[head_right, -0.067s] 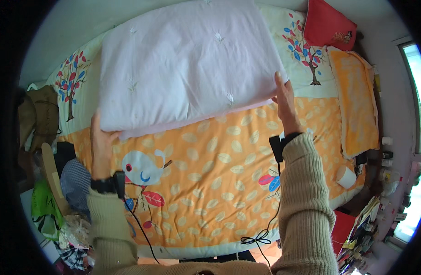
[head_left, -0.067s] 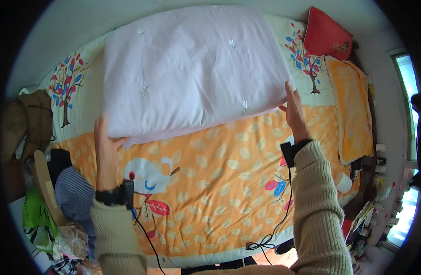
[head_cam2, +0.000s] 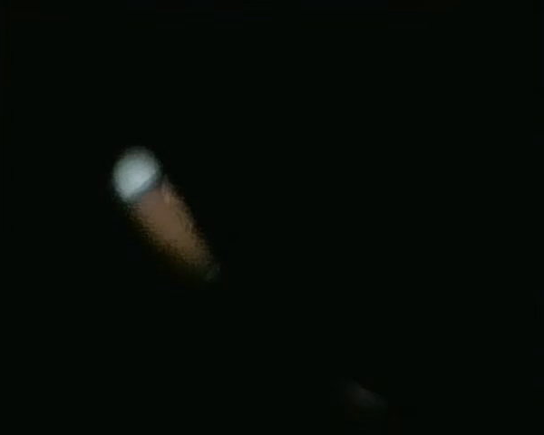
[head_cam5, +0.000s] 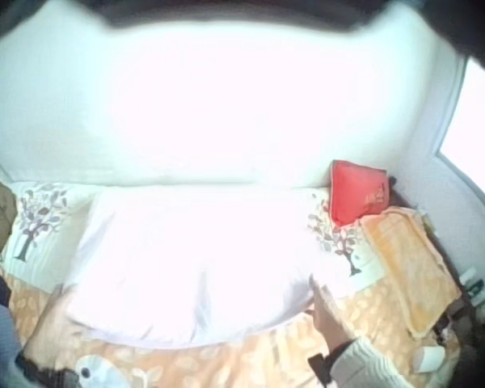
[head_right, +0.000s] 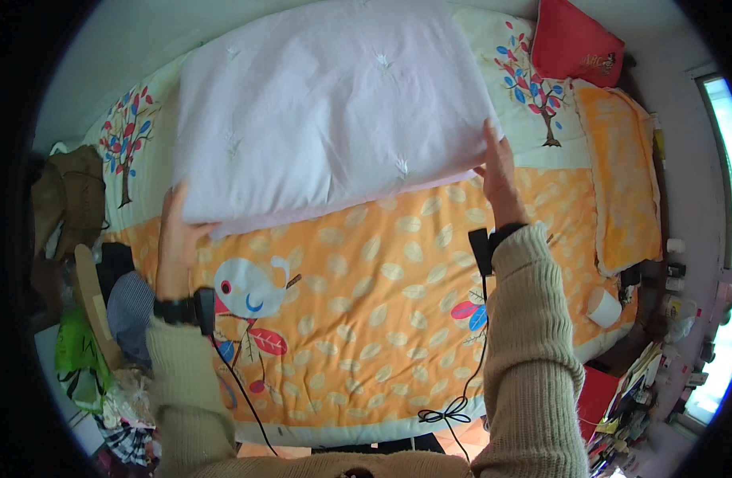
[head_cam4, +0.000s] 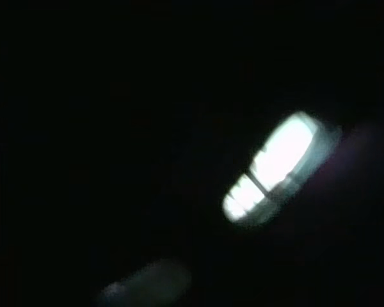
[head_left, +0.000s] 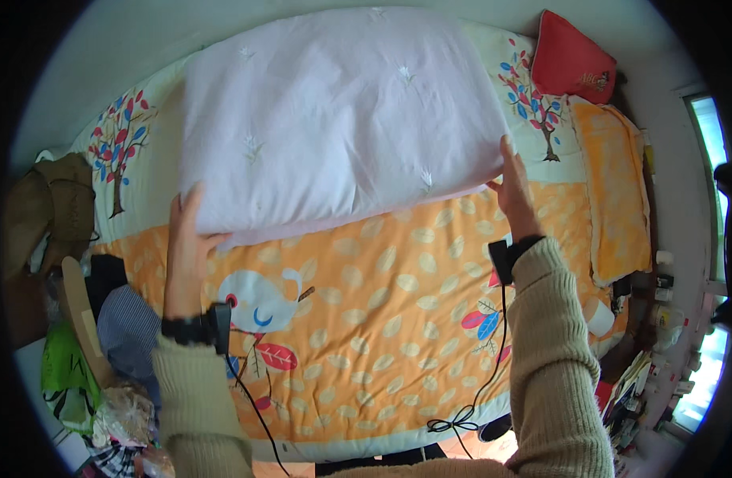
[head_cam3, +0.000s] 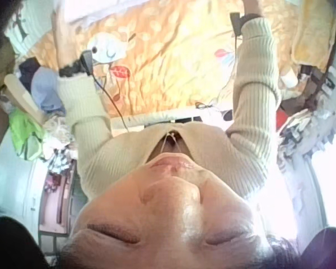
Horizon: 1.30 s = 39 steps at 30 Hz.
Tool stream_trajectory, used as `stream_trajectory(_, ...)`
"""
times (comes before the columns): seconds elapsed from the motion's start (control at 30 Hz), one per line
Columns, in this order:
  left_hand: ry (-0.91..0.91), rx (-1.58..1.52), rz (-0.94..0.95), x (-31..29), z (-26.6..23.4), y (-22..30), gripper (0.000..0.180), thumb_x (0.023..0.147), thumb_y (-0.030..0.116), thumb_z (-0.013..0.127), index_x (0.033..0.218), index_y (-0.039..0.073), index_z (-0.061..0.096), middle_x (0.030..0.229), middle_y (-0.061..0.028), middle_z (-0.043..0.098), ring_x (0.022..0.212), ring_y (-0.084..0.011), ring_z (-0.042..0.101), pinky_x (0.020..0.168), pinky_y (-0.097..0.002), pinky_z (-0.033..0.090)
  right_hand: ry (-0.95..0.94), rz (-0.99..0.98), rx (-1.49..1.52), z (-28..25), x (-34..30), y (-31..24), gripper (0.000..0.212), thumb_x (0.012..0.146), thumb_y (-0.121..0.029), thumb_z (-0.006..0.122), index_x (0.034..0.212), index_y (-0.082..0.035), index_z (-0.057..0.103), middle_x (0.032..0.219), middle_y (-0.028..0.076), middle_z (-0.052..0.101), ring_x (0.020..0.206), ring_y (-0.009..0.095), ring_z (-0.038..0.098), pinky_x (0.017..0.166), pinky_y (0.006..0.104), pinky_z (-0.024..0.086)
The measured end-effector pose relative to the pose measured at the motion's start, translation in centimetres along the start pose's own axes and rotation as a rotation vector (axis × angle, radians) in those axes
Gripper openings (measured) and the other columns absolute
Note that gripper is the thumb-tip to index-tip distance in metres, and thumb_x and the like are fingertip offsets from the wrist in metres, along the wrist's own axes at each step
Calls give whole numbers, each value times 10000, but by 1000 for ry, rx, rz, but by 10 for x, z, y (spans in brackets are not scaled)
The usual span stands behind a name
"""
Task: The person folds a white duvet on a bed, then folds a blue towel and a black-and-white checkered shirt. The person places the folded items on the bed.
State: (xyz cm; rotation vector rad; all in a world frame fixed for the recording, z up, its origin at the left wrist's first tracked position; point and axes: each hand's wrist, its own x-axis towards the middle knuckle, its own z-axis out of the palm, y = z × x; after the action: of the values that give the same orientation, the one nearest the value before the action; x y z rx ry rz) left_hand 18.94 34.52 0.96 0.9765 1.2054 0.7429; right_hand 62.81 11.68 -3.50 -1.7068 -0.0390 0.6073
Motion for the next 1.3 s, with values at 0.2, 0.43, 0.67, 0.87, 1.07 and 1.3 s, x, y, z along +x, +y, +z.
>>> stream_trajectory(0.2,-120,10,141,11,8,45,520,833,83,676,1312,17,484,1163,-120,617,1079,-269,605,860,-457,531,-122,-533,121,5,-6,-50,397,915,-367,641,1029,13,652,896,22,643,773,94,553,686,253,455)
stream_trajectory(0.43,96,34,66,25,-6,-93,638,795,127,723,1343,47,407,1215,-94,527,1061,-204,553,896,-387,493,221,-401,-729,-27,63,122,541,937,-477,509,1083,29,633,997,290,633,964,423,580,857,454,443)
stream_trajectory(0.67,-518,799,977,4,-9,-26,752,604,256,809,1245,7,504,1193,-185,550,1111,-339,550,957,-379,433,-128,-317,-452,-93,152,152,555,948,-439,514,1272,11,495,1194,154,564,1057,292,563,905,424,474)
stream_trajectory(0.87,-309,1681,981,-2,-17,3,123,769,177,633,789,63,674,798,-135,648,776,-322,641,677,-421,481,-40,-174,-161,-42,72,97,709,916,-565,519,1340,1,469,1325,173,511,1170,298,509,974,427,428)
stream_trajectory(1.07,-62,855,438,2,-38,-78,371,758,45,630,1126,24,590,1086,-180,584,1001,-353,601,870,-406,487,133,-277,-416,-40,84,118,745,904,-620,486,1289,16,526,1269,204,559,1133,336,553,972,414,434)
stream_trajectory(1.3,543,877,737,-29,-112,-126,563,716,19,638,1266,79,536,1222,-199,523,1179,-368,453,1004,-454,349,41,-245,-290,-74,77,137,740,916,-628,451,1348,-28,466,1298,161,546,1163,312,545,883,446,486)
